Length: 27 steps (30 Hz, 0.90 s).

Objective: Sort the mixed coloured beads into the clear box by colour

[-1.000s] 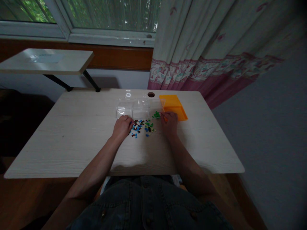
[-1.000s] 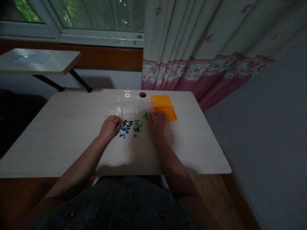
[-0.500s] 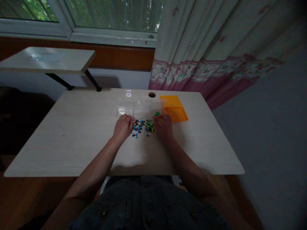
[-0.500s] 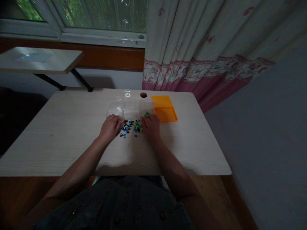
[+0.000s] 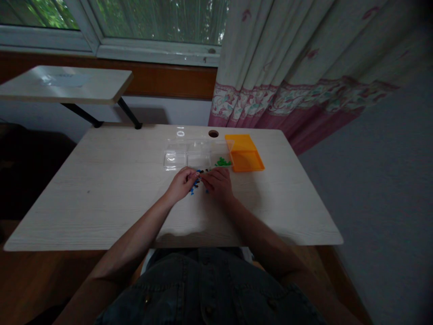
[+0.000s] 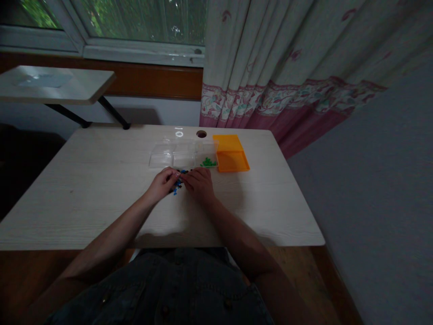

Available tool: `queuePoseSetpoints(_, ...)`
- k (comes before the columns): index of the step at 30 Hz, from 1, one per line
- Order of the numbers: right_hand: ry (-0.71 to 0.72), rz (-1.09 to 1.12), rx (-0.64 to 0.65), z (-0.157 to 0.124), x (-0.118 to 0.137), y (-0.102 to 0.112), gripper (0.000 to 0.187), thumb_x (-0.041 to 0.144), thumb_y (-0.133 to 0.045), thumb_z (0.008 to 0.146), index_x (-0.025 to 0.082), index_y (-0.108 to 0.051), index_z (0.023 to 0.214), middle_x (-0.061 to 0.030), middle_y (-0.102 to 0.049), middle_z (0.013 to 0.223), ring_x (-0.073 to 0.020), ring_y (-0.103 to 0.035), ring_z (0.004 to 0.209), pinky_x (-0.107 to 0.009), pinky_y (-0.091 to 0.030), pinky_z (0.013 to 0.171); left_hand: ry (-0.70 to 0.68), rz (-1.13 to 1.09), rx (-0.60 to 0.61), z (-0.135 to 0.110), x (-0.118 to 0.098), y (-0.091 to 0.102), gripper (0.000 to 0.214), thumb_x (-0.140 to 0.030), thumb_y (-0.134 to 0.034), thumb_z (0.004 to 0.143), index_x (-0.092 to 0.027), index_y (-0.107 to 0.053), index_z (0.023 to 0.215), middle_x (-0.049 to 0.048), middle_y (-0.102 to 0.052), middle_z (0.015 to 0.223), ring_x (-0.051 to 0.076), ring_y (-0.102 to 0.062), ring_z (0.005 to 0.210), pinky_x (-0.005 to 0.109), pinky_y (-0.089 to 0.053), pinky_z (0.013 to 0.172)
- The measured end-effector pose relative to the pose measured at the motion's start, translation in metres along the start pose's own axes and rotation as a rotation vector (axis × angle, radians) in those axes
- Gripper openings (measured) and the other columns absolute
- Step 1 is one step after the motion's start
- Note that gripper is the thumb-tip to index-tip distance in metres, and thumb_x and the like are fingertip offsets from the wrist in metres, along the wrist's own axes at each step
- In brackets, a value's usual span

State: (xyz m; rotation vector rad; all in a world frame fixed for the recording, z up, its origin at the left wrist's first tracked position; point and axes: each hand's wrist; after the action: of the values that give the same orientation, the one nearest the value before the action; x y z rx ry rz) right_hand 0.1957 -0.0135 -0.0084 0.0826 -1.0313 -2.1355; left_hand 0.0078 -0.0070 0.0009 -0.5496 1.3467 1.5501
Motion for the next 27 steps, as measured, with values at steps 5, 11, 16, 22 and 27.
queuePoseSetpoints(5, 0.045, -0.019, -0.039, -0.002, 0.002, 0.0, 0.015, 0.029, -0.06, 0.093, 0.028, -0.074, 0.1, -0.001, -0.072, 0.084, -0.0176, -0.059, 0.094, -0.035, -0.039, 0.091, -0.018, 0.035, -0.026, -0.001, -0.003, 0.0, 0.033, -0.042, -0.05, 0.096, -0.017, -0.064, 0.079, 0.0024, -0.055, 0.074, 0.015, -0.054, 0.072, 0.028, -0.045, 0.067)
queuePoseSetpoints(11, -0.063, -0.04, 0.009, 0.0, -0.001, 0.002, 0.017, 0.032, -0.059, 0.094, 0.028, -0.075, 0.096, -0.0015, -0.072, 0.083, -0.0183, -0.059, 0.093, -0.036, -0.039, 0.091, -0.032, 0.09, -0.01, 0.002, -0.003, 0.012, 0.032, -0.038, -0.048, 0.097, -0.018, -0.067, 0.082, 0.0034, -0.059, 0.078, 0.016, -0.056, 0.077, 0.029, -0.046, 0.07)
queuePoseSetpoints(16, -0.288, -0.103, -0.075, 0.003, -0.029, 0.011, 0.022, 0.033, -0.056, 0.095, 0.023, -0.076, 0.094, -0.0044, -0.072, 0.087, -0.02, -0.059, 0.093, -0.036, -0.041, 0.091, -0.001, 0.284, 0.045, 0.006, 0.006, 0.044, 0.029, -0.038, -0.051, 0.095, -0.018, -0.07, 0.084, 0.0042, -0.059, 0.079, 0.017, -0.057, 0.078, 0.03, -0.045, 0.072)
queuePoseSetpoints(22, -0.486, -0.198, -0.074, 0.001, -0.055, 0.022, 0.025, 0.036, -0.055, 0.094, 0.021, -0.075, 0.095, -0.0075, -0.067, 0.099, -0.0232, -0.053, 0.101, -0.039, -0.038, 0.093, -0.057, 0.384, 0.243, 0.005, 0.017, 0.057, 0.012, -0.026, -0.063, 0.085, -0.021, -0.072, 0.09, 0.004, -0.06, 0.083, 0.018, -0.057, 0.082, 0.031, -0.046, 0.078)
queuePoseSetpoints(27, -0.551, -0.238, -0.029, -0.001, -0.057, 0.019, 0.026, 0.033, -0.052, 0.094, 0.023, -0.073, 0.106, -0.0081, -0.065, 0.105, -0.0252, -0.05, 0.106, -0.04, -0.037, 0.093, -0.14, 0.383, 0.303, 0.005, 0.021, 0.051, 0.013, -0.028, -0.064, 0.085, -0.022, -0.07, 0.096, 0.0038, -0.057, 0.089, 0.018, -0.056, 0.085, 0.032, -0.046, 0.08)
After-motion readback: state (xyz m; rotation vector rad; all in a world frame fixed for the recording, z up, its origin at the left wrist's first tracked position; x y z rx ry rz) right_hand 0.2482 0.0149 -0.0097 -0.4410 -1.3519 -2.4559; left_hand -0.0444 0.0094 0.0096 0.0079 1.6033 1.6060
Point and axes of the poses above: each hand's wrist, its own z-axis towards the middle knuckle, its own y-axis out of the back of the hand, x = y × z
